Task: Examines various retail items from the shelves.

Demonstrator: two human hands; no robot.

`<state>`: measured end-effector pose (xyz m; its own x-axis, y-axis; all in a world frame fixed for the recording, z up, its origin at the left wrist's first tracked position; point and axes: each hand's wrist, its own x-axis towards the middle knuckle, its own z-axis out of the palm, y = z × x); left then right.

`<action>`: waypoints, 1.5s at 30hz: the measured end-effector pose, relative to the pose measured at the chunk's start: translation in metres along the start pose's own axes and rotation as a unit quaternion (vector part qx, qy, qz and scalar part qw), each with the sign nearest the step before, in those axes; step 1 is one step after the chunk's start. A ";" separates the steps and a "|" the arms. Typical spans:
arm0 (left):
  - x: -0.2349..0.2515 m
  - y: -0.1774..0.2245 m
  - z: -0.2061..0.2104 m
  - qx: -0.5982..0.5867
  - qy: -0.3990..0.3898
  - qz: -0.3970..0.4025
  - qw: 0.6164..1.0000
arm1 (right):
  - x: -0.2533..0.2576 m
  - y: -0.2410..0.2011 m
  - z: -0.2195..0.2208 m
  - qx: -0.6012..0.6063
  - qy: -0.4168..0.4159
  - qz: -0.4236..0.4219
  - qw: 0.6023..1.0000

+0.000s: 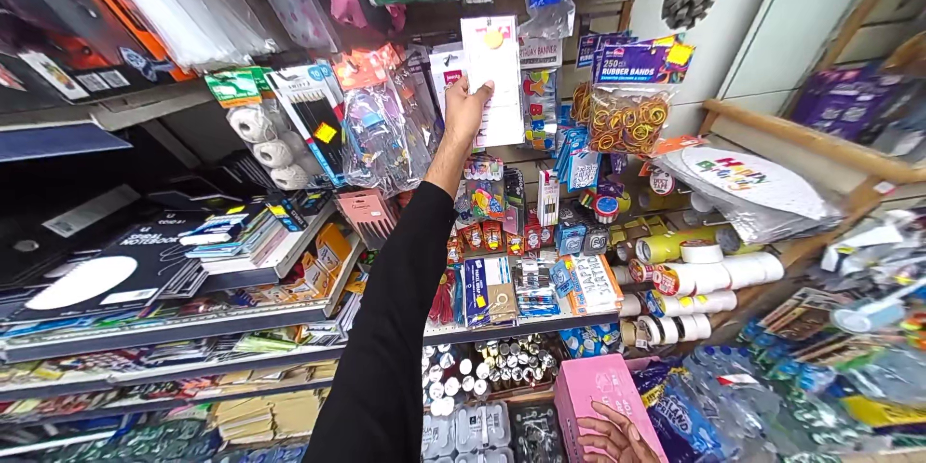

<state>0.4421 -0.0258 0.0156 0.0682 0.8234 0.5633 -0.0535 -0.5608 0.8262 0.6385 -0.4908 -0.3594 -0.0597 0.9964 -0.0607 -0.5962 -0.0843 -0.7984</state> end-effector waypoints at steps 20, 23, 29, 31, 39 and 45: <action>-0.151 -0.031 -0.023 -0.033 0.029 -0.098 0.994 | -0.001 0.018 -0.018 0.000 -0.021 -0.005 1.000; -0.244 -0.037 -0.034 -0.086 -0.006 -0.100 0.991 | 0.004 0.015 -0.013 -0.012 -0.024 -0.005 1.000; -0.423 -0.103 -0.044 -0.131 -0.072 -0.275 0.950 | 0.020 0.004 0.003 -0.043 -0.012 -0.010 0.999; -0.474 -0.119 -0.050 -0.144 -0.072 -0.331 0.930 | 0.027 0.002 0.010 -0.057 -0.020 -0.012 0.998; -0.590 -0.110 -0.056 -0.158 -0.072 -0.440 0.881 | 0.039 0.008 0.032 -0.056 -0.091 -0.003 0.994; -0.577 -0.090 -0.019 -0.155 -0.056 -0.399 0.902 | 0.036 0.001 0.011 -0.052 -0.142 0.011 0.988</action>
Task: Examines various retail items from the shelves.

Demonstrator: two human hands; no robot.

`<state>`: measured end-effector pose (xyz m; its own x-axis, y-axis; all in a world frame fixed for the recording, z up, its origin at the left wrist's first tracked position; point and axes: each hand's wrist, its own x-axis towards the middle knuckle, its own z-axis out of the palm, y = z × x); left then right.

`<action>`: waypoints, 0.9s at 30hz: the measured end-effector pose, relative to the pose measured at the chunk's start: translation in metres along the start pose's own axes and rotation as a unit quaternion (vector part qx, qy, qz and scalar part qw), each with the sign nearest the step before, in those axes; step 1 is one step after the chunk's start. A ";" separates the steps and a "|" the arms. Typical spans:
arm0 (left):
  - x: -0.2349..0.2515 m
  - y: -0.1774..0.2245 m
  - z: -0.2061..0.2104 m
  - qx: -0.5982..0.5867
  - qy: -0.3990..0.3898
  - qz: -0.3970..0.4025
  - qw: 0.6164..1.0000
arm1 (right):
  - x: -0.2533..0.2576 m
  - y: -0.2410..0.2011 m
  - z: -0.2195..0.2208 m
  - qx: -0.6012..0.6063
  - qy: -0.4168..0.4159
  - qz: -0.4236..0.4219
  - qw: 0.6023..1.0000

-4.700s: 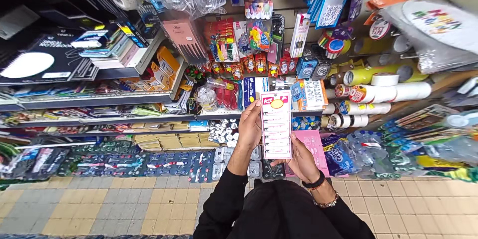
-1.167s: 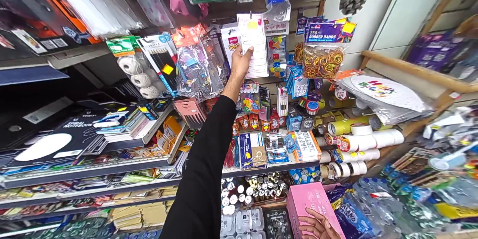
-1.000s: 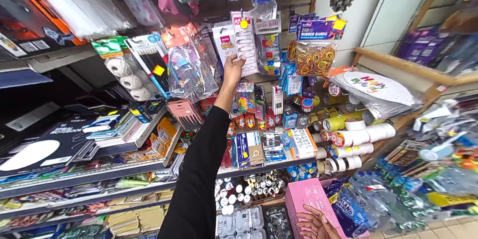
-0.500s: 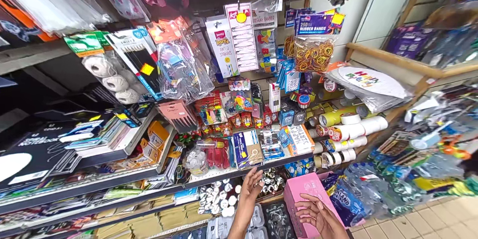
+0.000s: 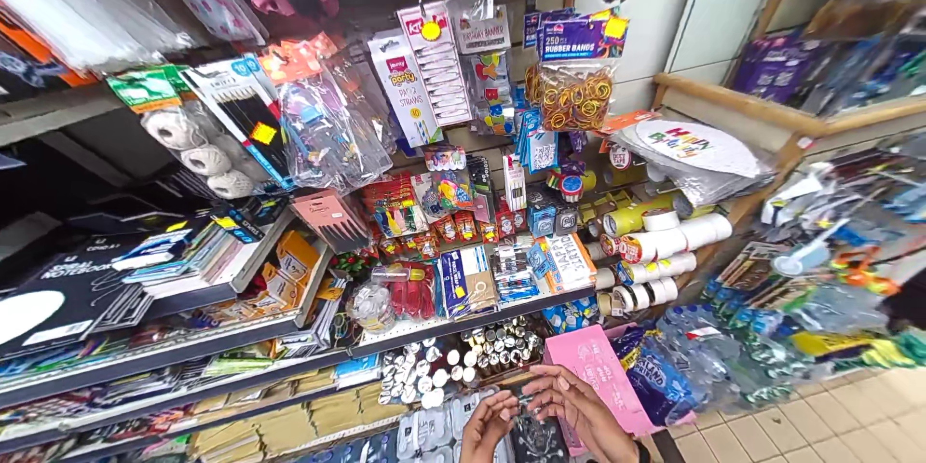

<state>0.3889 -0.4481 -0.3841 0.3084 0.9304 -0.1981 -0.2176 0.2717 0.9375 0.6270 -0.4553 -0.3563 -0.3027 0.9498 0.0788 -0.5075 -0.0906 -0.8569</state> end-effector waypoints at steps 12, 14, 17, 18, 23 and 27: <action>0.017 -0.027 0.130 -0.081 0.075 0.069 0.992 | -0.060 -0.073 -0.127 0.003 0.029 0.019 0.999; 0.012 -0.032 0.138 -0.076 0.086 0.089 0.989 | -0.066 -0.082 -0.137 -0.010 0.044 0.009 0.999; 0.011 -0.032 0.139 -0.058 0.110 0.110 0.986 | -0.067 -0.093 -0.148 -0.023 0.080 -0.020 0.996; 0.012 -0.031 0.137 -0.049 0.120 0.115 0.985 | -0.068 -0.095 -0.150 -0.029 0.090 -0.027 0.995; 0.022 -0.025 0.125 -0.019 0.147 0.138 0.979 | -0.070 -0.095 -0.150 -0.068 0.143 -0.068 0.985; 0.027 -0.023 0.122 -0.017 0.148 0.148 0.978 | -0.072 -0.089 -0.146 -0.097 0.191 -0.086 0.973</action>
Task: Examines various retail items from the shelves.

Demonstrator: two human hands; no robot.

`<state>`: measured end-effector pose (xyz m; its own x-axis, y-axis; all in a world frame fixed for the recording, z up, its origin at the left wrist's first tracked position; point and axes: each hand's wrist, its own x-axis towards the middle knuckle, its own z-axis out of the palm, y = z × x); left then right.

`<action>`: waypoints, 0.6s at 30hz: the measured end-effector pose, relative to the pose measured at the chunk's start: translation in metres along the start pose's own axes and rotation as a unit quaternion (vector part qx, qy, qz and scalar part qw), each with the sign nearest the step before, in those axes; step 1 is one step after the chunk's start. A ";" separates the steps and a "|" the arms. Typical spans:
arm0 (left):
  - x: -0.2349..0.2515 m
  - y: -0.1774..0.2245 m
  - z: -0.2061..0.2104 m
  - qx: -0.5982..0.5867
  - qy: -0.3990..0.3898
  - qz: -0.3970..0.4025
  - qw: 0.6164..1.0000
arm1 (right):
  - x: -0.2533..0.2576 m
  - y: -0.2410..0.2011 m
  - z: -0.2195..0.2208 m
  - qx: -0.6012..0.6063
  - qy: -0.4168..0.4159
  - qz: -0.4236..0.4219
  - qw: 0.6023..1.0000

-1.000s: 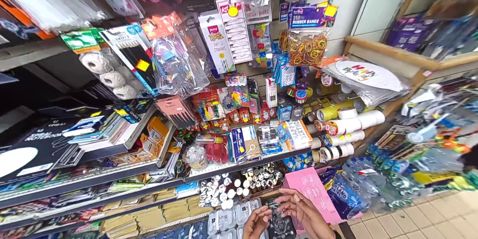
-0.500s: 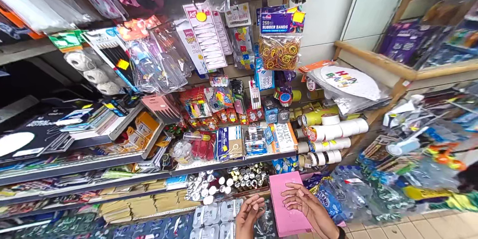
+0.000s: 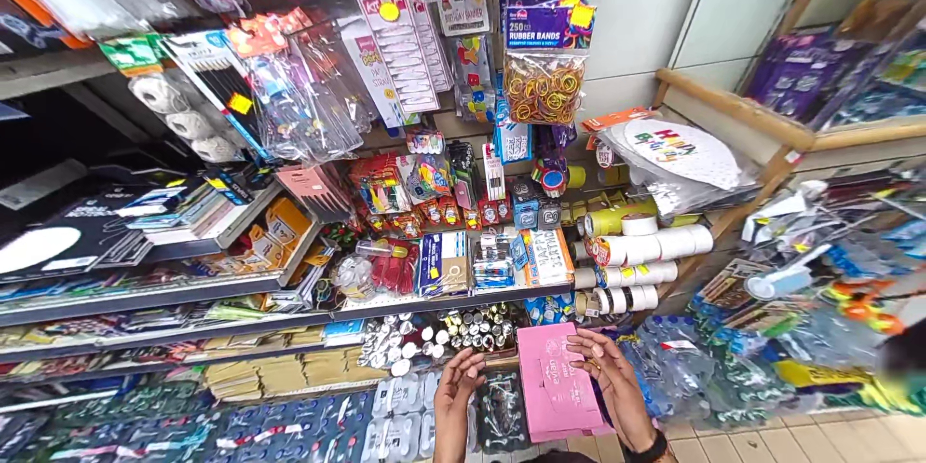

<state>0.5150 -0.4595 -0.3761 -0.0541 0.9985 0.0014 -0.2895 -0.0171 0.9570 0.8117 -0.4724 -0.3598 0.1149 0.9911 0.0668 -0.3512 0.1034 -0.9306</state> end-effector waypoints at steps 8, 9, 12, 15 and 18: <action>-0.005 -0.001 -0.015 0.000 0.022 -0.009 1.000 | 0.017 -0.005 0.021 -0.022 -0.063 -0.029 0.997; -0.005 0.000 -0.017 -0.002 0.025 -0.011 1.000 | 0.029 -0.013 0.023 -0.035 -0.068 -0.042 0.996; -0.004 0.001 -0.017 -0.003 0.036 -0.019 0.999 | 0.080 -0.061 0.034 -0.123 -0.085 -0.100 0.984; -0.004 0.002 -0.013 -0.010 0.028 -0.027 0.999 | 0.148 -0.143 0.055 -0.180 -0.098 -0.211 0.956; -0.007 0.004 -0.011 -0.017 0.016 -0.032 0.999 | 0.233 -0.210 0.072 -0.207 -0.047 -0.287 0.934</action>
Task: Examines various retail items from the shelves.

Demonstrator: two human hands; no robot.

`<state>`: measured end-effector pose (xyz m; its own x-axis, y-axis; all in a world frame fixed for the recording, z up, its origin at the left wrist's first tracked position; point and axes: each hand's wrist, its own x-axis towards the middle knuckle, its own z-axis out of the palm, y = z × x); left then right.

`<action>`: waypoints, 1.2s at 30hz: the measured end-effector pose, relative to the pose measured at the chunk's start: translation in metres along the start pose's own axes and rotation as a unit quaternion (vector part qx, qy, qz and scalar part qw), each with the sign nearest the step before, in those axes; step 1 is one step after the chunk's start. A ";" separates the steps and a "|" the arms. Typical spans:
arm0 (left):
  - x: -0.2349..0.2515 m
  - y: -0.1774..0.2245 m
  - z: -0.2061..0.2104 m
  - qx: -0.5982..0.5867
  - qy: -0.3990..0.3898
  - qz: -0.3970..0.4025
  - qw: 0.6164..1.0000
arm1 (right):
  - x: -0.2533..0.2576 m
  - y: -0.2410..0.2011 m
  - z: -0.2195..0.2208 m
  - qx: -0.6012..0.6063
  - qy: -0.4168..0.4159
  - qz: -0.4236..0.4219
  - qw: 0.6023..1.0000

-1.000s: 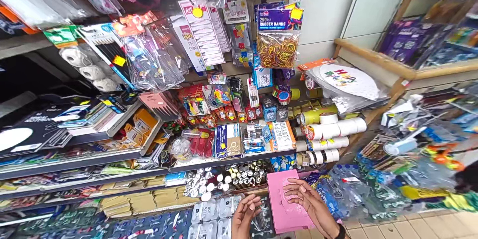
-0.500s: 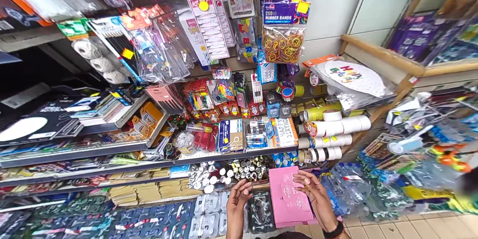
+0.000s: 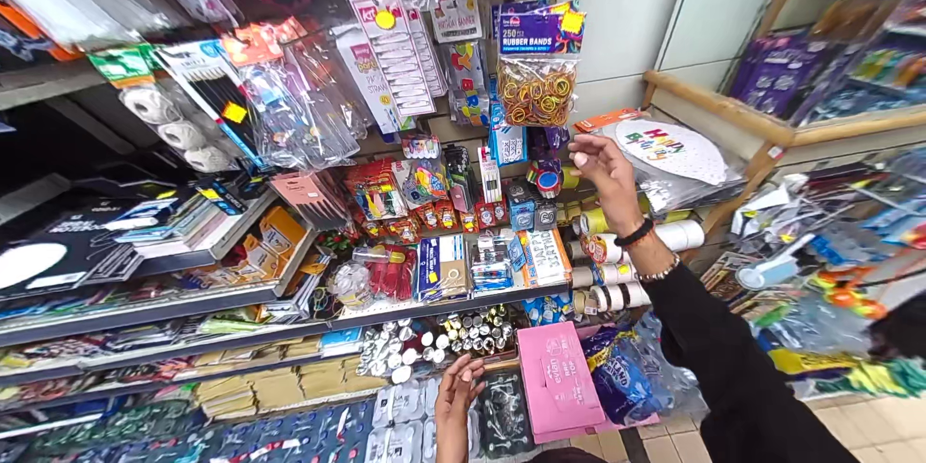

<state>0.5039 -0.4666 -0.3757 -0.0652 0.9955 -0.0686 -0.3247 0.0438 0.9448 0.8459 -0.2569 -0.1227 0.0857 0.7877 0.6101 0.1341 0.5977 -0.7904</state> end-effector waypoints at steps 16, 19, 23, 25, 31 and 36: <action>-0.033 -0.003 -0.032 0.006 0.052 -0.038 0.998 | 0.160 0.094 0.019 -0.251 0.226 0.091 0.937; -0.031 -0.002 -0.031 0.009 0.049 -0.036 0.998 | 0.158 0.086 0.032 -0.302 0.252 0.103 0.914; -0.030 -0.008 -0.029 0.023 0.041 -0.043 0.998 | 0.148 0.040 0.047 -0.353 0.241 0.132 0.894; -0.030 -0.011 -0.028 0.026 0.044 -0.054 0.997 | 0.131 -0.020 0.058 -0.349 0.177 0.185 0.902; -0.028 -0.016 -0.029 0.024 0.039 -0.056 0.997 | 0.149 0.069 0.052 -0.387 0.315 -0.008 0.867; -0.027 -0.015 -0.029 0.023 0.033 -0.055 0.998 | 0.141 0.070 0.059 -0.388 0.328 -0.001 0.861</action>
<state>0.4830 -0.4967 -0.3972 -0.0945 0.9767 -0.1926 -0.2892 0.1582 0.9441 0.8091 -0.0948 -0.0950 0.5893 0.3813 0.7123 0.7329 0.1189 -0.6699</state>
